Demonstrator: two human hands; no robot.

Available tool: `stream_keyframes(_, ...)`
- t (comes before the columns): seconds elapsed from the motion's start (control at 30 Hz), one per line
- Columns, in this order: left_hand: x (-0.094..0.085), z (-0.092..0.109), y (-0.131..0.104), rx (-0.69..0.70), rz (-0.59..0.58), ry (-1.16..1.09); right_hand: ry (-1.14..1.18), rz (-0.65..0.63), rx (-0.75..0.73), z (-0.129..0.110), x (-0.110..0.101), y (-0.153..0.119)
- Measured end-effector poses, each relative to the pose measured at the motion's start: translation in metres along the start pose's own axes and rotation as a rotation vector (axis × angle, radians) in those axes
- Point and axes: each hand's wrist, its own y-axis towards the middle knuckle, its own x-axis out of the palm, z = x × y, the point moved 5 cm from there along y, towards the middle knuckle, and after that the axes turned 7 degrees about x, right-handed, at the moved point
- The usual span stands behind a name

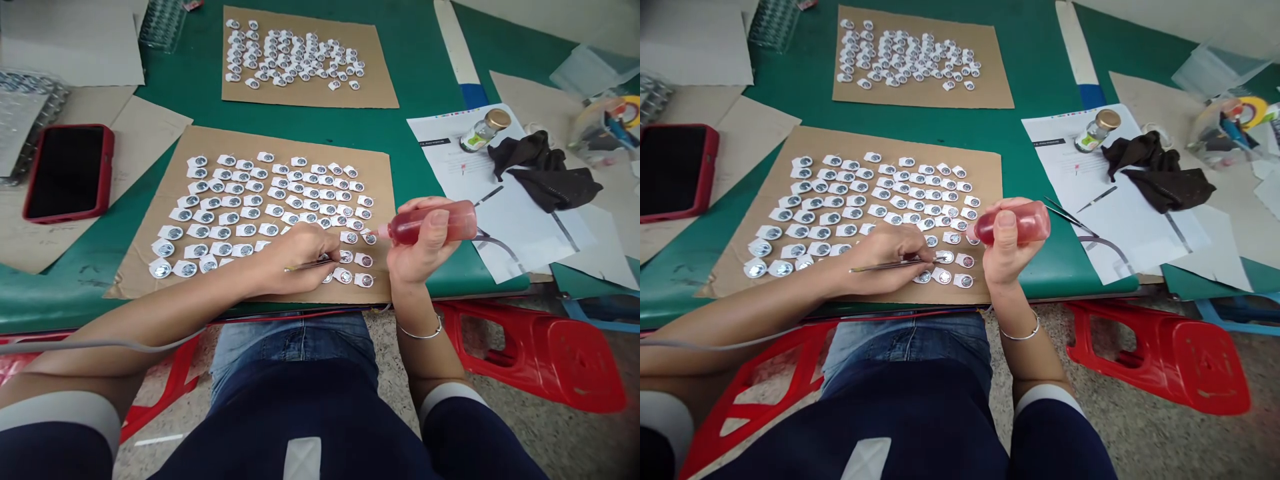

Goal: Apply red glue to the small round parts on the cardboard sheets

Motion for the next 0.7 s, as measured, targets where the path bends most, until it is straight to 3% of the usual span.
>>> stream_keyframes(0.43, 0.003, 0.002, -0.001, 0.04, -0.037, 0.028, -0.012, -0.031, 0.069, 0.003, 0.0, -0.001)
stream_keyframes(0.57, 0.006, 0.013, -0.001, 0.141, -0.093, 0.097, 0.004, -0.126, 0.143, 0.01, 0.005, -0.004)
stream_keyframes(0.7, 0.013, 0.024, -0.003, 0.206, -0.135, 0.329, -0.108, -0.27, 0.171, 0.016, 0.011, -0.009)
